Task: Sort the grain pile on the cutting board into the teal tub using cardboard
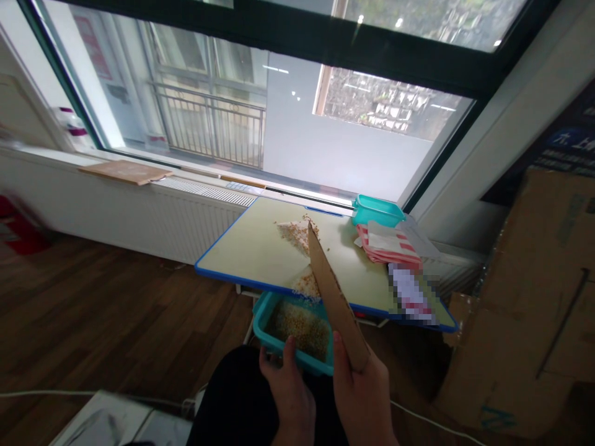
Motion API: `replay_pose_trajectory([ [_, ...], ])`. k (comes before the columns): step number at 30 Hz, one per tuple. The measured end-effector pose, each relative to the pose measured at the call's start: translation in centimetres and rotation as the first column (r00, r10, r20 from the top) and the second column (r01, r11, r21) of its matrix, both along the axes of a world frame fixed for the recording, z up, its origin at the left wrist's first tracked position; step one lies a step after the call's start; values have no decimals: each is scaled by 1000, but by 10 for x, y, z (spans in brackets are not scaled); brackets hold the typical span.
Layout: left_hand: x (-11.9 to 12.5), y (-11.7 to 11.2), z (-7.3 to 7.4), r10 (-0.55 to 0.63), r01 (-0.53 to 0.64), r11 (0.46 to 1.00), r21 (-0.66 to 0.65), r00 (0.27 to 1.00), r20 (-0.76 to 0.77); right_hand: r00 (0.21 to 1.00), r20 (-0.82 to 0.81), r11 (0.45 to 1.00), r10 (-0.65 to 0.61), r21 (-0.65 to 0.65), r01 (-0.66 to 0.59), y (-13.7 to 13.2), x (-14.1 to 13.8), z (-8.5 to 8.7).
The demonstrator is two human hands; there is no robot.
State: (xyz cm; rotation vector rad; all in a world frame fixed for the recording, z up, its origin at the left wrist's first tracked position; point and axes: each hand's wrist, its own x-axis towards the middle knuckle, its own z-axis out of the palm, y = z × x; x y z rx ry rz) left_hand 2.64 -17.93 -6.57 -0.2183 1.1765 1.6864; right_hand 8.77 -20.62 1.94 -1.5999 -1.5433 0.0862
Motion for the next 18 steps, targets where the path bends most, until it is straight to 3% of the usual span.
replay_pose_trajectory([
  [6,-6,1,1,51,-50,998,38,999,-10,999,-50,1000,-19,-1,19,-1,-4,-1],
  [14,-10,3,1,78,-78,997,8,996,-45,948,-230,969,-219,-169,182,2,18,0],
  [18,-8,3,-1,52,-53,999,-1,998,-24,934,-251,964,-253,-143,223,0,25,-2],
])
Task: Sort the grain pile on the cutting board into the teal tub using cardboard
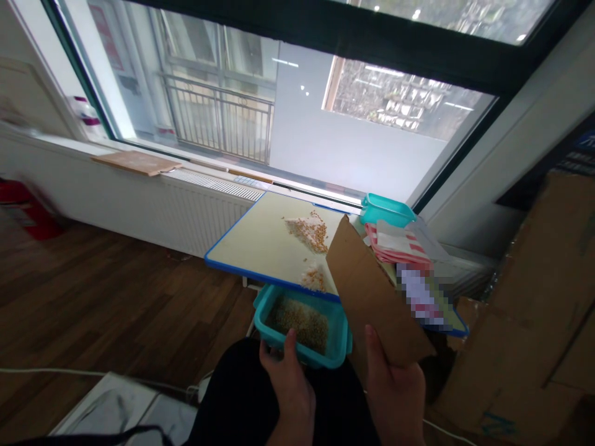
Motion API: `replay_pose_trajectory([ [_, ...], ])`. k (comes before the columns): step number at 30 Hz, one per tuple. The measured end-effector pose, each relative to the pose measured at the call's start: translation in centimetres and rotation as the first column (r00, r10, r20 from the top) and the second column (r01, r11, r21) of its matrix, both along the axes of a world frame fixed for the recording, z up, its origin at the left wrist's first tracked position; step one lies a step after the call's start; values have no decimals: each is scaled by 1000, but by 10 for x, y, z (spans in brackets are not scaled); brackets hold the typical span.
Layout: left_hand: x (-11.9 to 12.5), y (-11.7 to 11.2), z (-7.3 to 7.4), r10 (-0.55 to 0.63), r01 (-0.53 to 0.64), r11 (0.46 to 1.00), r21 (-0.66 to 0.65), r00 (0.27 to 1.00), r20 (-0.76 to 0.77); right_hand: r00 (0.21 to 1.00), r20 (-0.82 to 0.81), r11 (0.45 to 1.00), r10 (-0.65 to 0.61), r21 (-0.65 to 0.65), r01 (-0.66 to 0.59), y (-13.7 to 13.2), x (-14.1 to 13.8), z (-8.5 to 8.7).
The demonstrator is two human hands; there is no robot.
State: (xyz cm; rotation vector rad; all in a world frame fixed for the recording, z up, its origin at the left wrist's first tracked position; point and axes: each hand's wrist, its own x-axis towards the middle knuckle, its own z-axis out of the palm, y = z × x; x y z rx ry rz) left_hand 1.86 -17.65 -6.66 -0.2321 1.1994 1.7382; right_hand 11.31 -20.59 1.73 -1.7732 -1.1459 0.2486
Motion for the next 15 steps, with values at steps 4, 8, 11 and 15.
replay_pose_trajectory([
  [4,1,-1,-1,-10,10,1000,-21,1000,1,998,-50,997,-42,63,45,3,8,-1],
  [8,0,-1,-4,-16,16,1000,15,1000,-8,982,-170,987,-77,125,99,29,16,14],
  [11,-2,-1,-6,-7,7,999,33,1000,-14,933,-343,942,108,334,14,73,17,39],
  [15,-6,0,-2,18,-17,999,32,999,-32,772,-407,831,489,487,-269,150,7,67],
])
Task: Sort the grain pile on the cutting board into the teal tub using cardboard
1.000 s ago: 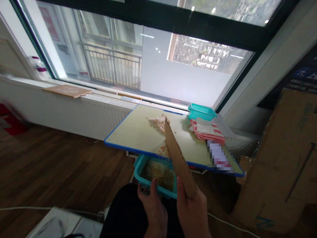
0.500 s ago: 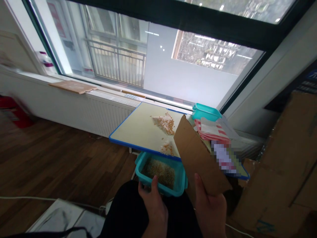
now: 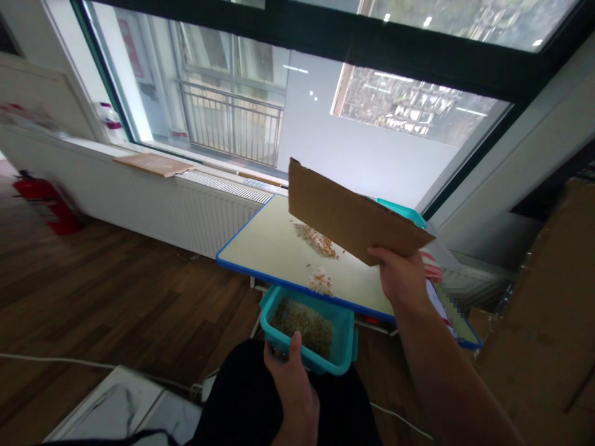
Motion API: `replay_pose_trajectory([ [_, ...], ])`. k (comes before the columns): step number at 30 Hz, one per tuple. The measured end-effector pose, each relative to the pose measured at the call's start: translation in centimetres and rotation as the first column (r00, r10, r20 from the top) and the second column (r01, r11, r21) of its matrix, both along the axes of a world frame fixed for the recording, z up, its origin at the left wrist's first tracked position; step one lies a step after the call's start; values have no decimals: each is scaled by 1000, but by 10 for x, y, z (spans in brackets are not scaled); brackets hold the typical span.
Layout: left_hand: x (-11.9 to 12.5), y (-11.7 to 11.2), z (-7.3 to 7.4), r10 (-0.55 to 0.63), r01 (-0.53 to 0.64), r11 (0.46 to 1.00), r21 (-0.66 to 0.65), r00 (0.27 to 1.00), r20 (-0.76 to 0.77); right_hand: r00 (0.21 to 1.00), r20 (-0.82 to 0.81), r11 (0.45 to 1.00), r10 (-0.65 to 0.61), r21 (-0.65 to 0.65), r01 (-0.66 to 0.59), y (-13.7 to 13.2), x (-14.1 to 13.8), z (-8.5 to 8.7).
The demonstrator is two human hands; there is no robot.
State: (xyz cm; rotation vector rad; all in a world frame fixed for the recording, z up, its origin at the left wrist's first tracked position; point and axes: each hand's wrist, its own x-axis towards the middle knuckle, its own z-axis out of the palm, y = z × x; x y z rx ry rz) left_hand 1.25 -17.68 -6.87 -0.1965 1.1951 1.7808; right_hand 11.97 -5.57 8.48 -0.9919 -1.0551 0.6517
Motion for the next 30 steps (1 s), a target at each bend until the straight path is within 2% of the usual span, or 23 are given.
replay_pose_trajectory([
  [3,-3,1,5,5,-5,1000,5,999,40,958,27,958,285,-50,-283,43,-8,1],
  [6,-6,3,7,12,-9,999,-32,997,76,924,70,920,376,-148,-363,60,-5,-16],
  [10,-10,7,1,9,-5,999,-40,994,106,938,89,927,334,-212,-310,57,11,-45],
  [15,-11,11,-6,25,-19,997,-75,997,77,951,42,940,307,-168,-297,50,25,-66],
  [20,-9,9,0,-14,18,996,-84,999,43,951,-25,936,308,-173,-308,52,27,-73],
  [25,-8,10,10,1,2,995,-104,1000,23,950,13,939,312,-157,-306,58,30,-73],
  [30,-8,14,9,5,-4,995,-95,1000,10,945,32,928,326,-204,-313,62,36,-77],
])
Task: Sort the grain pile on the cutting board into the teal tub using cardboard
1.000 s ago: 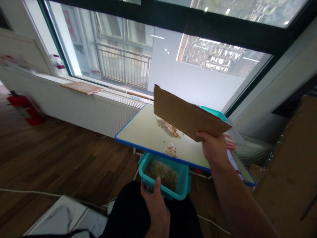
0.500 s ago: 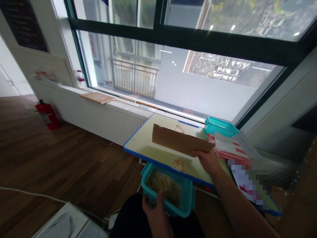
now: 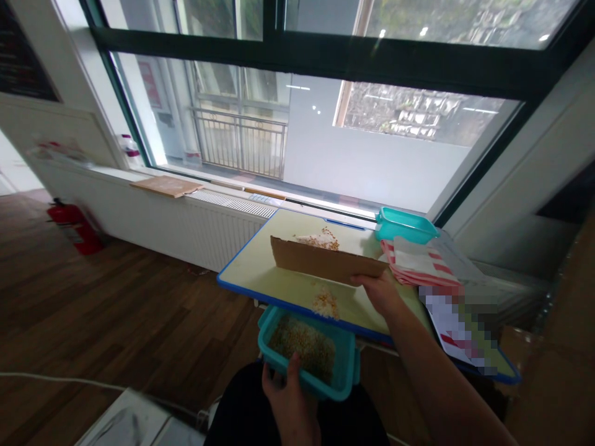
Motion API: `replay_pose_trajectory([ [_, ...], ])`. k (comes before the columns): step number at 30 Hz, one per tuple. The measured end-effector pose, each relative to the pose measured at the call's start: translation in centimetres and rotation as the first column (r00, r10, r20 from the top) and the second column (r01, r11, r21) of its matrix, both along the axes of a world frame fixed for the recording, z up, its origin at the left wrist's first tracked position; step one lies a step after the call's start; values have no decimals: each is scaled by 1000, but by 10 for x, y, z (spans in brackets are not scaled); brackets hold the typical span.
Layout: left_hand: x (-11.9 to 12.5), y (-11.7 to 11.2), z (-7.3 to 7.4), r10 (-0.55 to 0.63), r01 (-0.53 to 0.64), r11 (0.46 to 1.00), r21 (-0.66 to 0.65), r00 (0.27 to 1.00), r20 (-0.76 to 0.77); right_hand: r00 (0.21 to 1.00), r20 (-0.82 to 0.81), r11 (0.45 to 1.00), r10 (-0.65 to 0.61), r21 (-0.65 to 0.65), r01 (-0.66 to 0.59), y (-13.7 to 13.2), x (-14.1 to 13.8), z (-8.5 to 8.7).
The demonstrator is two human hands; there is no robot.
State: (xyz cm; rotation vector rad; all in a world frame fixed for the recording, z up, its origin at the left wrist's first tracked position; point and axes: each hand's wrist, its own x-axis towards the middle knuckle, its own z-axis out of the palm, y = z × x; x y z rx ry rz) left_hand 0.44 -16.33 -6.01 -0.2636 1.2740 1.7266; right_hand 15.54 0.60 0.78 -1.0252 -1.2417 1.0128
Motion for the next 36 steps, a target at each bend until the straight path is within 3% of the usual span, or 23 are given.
replay_pose_trajectory([
  [9,5,0,-2,0,2,999,36,999,-43,999,-29,1000,-23,10,23,-7,-3,-3],
  [24,19,-10,2,33,-32,999,41,999,-7,988,152,999,-12,32,7,-37,3,-15],
  [36,24,-11,5,55,-55,998,2,998,-23,974,228,999,9,28,-16,-67,4,-9],
])
